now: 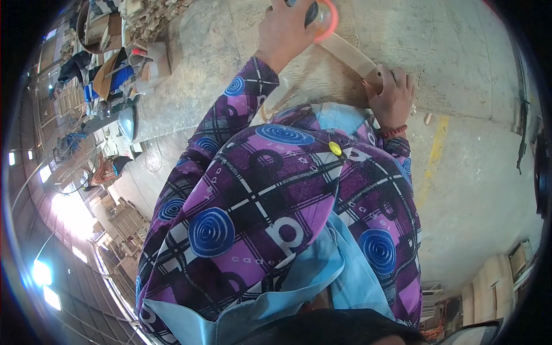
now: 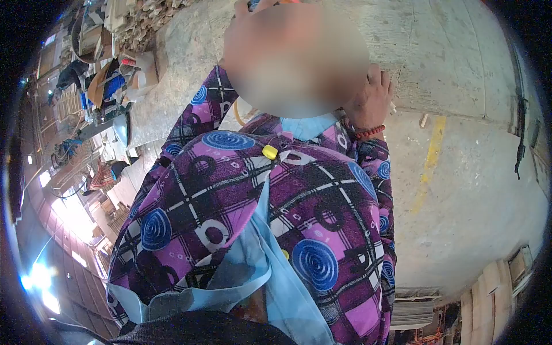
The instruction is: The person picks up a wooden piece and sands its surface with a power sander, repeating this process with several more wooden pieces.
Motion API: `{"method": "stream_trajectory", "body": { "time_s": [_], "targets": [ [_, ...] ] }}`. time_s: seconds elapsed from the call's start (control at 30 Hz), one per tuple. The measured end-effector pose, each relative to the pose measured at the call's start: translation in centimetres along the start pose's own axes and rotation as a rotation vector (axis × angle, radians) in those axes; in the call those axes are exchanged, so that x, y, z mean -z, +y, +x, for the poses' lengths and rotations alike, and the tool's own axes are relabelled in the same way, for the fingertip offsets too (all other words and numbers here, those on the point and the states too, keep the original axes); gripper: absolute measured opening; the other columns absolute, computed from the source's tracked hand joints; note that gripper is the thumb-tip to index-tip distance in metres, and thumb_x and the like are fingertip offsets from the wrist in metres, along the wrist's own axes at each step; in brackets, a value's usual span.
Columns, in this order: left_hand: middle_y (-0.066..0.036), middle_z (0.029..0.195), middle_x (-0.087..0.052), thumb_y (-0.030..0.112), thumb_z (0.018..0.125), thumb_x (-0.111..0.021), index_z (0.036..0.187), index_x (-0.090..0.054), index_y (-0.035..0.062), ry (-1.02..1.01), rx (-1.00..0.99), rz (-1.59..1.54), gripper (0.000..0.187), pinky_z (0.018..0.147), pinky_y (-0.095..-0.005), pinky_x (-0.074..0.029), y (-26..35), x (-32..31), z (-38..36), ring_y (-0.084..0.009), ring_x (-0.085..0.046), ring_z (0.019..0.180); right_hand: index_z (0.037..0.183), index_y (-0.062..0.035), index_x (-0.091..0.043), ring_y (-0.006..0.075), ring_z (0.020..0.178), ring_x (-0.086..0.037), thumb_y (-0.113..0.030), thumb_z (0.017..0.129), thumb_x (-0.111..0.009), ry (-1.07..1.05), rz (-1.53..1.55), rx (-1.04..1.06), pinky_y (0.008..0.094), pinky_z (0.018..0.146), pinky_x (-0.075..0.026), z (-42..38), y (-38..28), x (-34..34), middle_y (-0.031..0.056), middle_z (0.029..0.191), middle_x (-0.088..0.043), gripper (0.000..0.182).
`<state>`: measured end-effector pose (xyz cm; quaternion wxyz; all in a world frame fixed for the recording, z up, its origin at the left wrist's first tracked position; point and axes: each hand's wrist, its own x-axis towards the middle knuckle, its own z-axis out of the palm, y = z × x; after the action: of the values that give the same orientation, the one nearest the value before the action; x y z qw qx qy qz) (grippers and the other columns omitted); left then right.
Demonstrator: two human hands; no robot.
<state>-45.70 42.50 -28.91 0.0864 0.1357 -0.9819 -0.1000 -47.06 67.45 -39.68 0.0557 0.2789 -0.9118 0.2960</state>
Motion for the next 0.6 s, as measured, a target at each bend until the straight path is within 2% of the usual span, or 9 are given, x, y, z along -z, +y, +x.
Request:
{"method": "stream_trajectory", "body": {
  "time_s": [0.13, 0.43, 0.53, 0.6],
  "targets": [
    [-0.025, 0.118, -0.050, 0.012, 0.078, -0.072, 0.137, -0.052, 0.0212, -0.022, 0.056, 0.008, 0.064, 0.080, -0.0504, -0.055, -0.6, 0.5, 0.4, -0.0456, -0.063, 0.096, 0.114, -0.0139, -0.069, 0.0314, 0.102, -0.055, -0.031, 0.071, -0.083, -0.007, -0.004, -0.015, 0.0461, 0.088, -0.044, 0.0, 0.0, 0.0, 0.0058, 0.107, -0.057, 0.048],
    [-0.023, 0.116, -0.051, 0.015, 0.079, -0.072, 0.136, -0.053, 0.0223, -0.065, -0.011, -0.038, 0.061, 0.079, -0.0514, -0.055, 1.9, 0.3, -0.6, -0.0457, -0.062, 0.098, 0.116, -0.0145, -0.069, 0.0315, 0.102, -0.055, -0.030, 0.073, -0.081, -0.009, 0.013, 0.014, 0.0457, 0.089, -0.044, 0.2, 0.5, 0.0, 0.0058, 0.107, -0.057, 0.047],
    [-0.024, 0.118, -0.051, 0.017, 0.079, -0.072, 0.136, -0.053, 0.0221, -0.052, 0.093, -0.037, 0.060, 0.080, -0.0515, -0.055, 1.0, 0.2, 0.2, -0.0462, -0.061, 0.099, 0.116, -0.0146, -0.069, 0.0317, 0.102, -0.054, -0.030, 0.073, -0.081, -0.019, -0.007, 0.003, 0.0457, 0.089, -0.044, 0.2, 0.4, 0.0, 0.0059, 0.108, -0.057, 0.046],
    [-0.023, 0.116, -0.051, 0.016, 0.079, -0.072, 0.135, -0.054, 0.0218, -0.034, 0.060, -0.059, 0.059, 0.079, -0.0511, -0.056, 1.5, 0.2, 0.0, -0.0457, -0.062, 0.097, 0.116, -0.0148, -0.069, 0.0319, 0.102, -0.054, -0.030, 0.074, -0.080, -0.037, -0.013, -0.005, 0.0456, 0.089, -0.044, 0.3, 0.3, 0.2, 0.0061, 0.109, -0.057, 0.046]
  ]
}}
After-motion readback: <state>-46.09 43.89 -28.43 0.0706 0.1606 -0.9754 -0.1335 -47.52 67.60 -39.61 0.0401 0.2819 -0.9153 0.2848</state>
